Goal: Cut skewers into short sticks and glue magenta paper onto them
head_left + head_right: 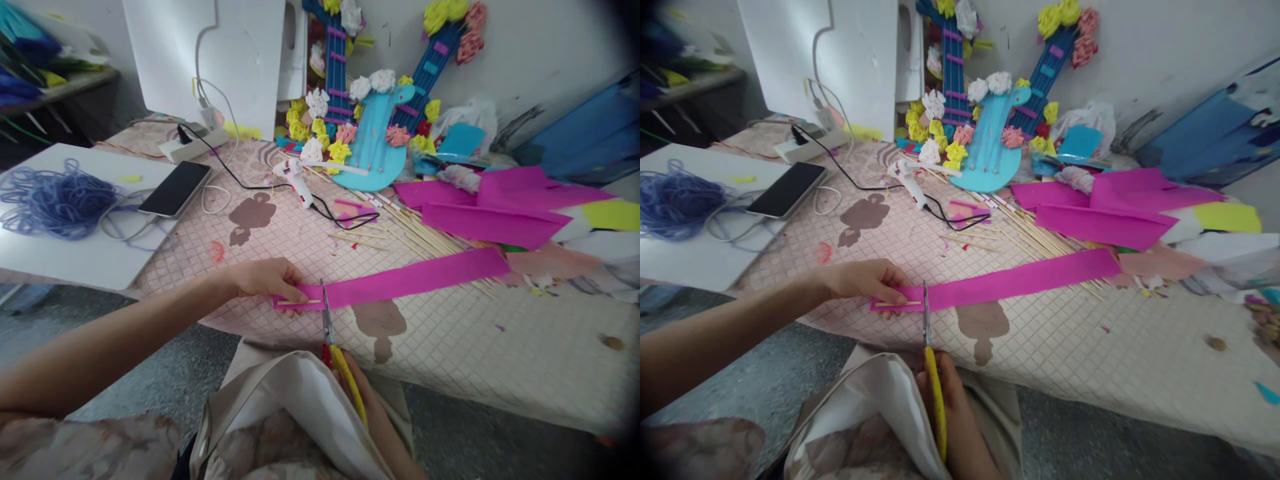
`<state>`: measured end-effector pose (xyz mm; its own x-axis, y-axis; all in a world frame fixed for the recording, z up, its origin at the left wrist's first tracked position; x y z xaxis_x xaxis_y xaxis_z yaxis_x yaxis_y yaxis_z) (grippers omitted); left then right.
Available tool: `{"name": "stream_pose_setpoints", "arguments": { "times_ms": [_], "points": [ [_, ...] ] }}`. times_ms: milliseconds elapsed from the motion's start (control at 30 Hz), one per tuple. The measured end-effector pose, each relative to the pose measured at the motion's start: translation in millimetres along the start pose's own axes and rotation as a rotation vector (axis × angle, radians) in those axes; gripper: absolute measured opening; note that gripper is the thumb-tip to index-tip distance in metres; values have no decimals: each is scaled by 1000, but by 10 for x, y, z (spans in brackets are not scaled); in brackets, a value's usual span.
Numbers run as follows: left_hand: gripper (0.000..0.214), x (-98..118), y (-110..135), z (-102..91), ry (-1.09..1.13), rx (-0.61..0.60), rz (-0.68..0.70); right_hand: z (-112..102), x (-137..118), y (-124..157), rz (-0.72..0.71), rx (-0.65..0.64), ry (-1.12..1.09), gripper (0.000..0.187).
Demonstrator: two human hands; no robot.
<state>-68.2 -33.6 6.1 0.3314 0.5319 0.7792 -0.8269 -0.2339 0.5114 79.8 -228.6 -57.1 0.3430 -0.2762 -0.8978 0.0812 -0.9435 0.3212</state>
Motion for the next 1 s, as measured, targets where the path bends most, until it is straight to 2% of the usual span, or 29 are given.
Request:
{"name": "stream_pose_setpoints", "arguments": {
  "times_ms": [100,167,233,300,367,433,500,600,700,833,1000],
  "points": [
    [19,5,35,-22,-18,-4,13,-56,-31,94,100,49,-104,41],
    [21,22,88,-62,-45,22,30,-158,-82,145,124,5,-111,39],
    [23,46,157,-120,-68,80,49,-343,-143,168,108,-63,-42,36],
    [25,72,223,-176,-82,131,66,-622,-206,138,75,-58,137,34],
    [27,91,265,-216,-97,146,84,-992,-270,28,66,161,404,37],
    [27,104,274,-235,-115,152,104,-1361,-345,-161,-6,360,690,35],
    [28,111,257,-235,-132,157,114,-1682,-413,-407,-149,449,924,33],
    [29,117,213,-213,-164,162,117,-2070,-448,-768,-310,423,1096,28],
    [29,127,168,-196,-179,151,130,-2335,-401,-992,-349,332,1151,28],
    [30,142,105,-201,-192,115,148,-2474,-286,-1064,-348,212,1030,27],
    [28,174,6,-234,-171,90,150,-2658,-253,-1024,-321,295,1035,25]
  ]
}}
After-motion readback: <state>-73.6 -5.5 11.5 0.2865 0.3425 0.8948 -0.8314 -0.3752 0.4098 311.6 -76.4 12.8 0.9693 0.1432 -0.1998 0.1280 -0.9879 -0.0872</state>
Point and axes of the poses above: each hand's wrist, its own y-axis away from the middle knuckle, its own z-axis out of the palm, x = y × z, the point moved 2 cm from there along -y, towards the middle knuckle, and after that the axes turned 15 degrees about y, right-handed, at the moved point
